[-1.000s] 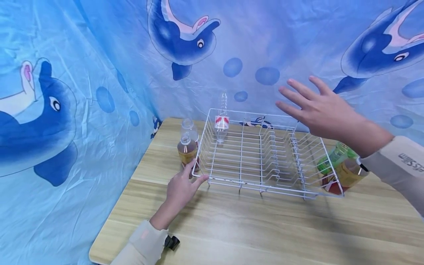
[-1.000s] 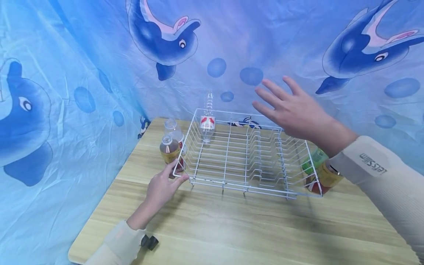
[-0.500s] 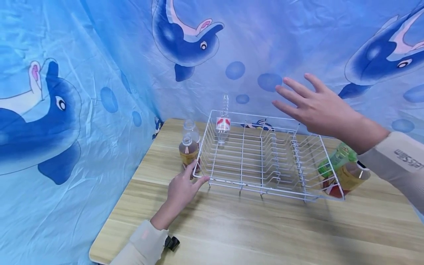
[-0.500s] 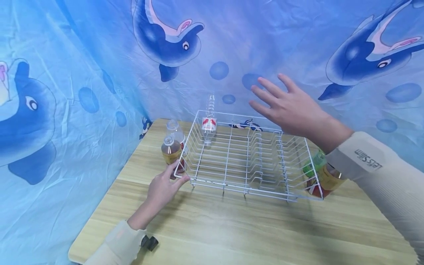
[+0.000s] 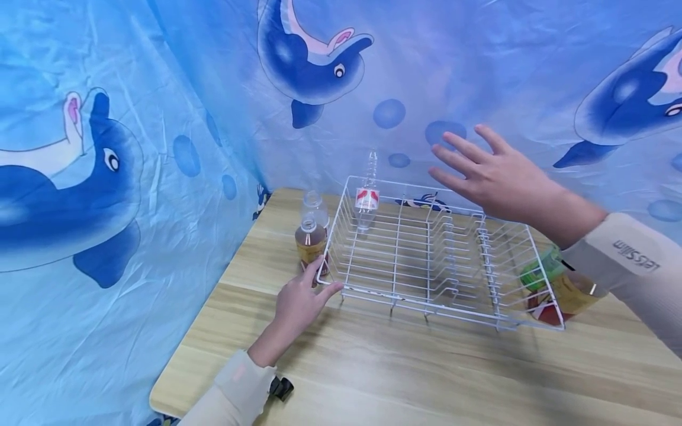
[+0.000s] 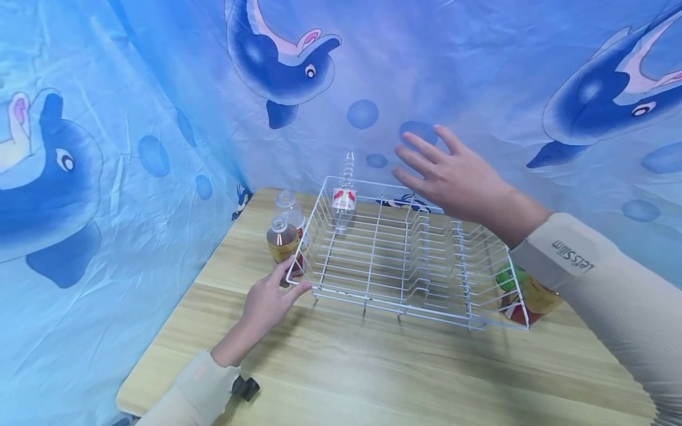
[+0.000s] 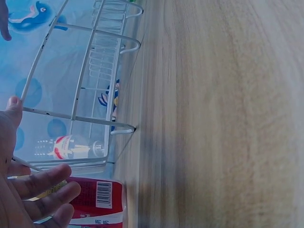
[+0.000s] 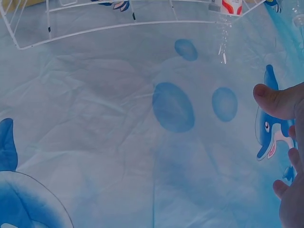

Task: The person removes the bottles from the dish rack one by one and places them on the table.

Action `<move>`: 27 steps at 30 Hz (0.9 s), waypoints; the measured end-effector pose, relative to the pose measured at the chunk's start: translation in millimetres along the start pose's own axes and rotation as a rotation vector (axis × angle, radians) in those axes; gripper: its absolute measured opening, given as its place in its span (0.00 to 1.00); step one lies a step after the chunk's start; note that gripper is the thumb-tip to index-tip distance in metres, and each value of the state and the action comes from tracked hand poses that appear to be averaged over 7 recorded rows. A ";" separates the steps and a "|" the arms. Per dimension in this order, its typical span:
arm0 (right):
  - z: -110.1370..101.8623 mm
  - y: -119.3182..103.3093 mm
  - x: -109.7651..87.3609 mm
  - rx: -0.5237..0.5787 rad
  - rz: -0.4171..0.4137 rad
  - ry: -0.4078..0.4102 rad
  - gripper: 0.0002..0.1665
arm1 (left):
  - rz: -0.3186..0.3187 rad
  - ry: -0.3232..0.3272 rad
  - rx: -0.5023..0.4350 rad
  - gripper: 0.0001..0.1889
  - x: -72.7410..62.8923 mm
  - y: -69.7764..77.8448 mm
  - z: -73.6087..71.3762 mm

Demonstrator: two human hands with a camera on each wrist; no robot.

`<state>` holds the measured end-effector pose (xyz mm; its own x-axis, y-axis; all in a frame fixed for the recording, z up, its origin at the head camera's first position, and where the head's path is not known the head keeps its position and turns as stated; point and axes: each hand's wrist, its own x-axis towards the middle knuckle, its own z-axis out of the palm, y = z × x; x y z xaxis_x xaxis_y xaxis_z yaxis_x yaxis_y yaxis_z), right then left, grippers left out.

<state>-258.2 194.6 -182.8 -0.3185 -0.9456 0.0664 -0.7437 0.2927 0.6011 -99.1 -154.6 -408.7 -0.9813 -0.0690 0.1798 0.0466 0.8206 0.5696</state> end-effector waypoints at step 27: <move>11.1 -2.9 1.5 -0.034 -0.077 -0.043 0.58 | 0.009 -0.044 -0.028 0.41 9.3 22.5 11.5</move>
<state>-263.0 194.0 -193.2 -0.2867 -0.9579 -0.0148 -0.7470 0.2138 0.6296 -109.3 -130.3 -403.5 -0.9880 -0.0362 0.1504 0.0604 0.8047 0.5905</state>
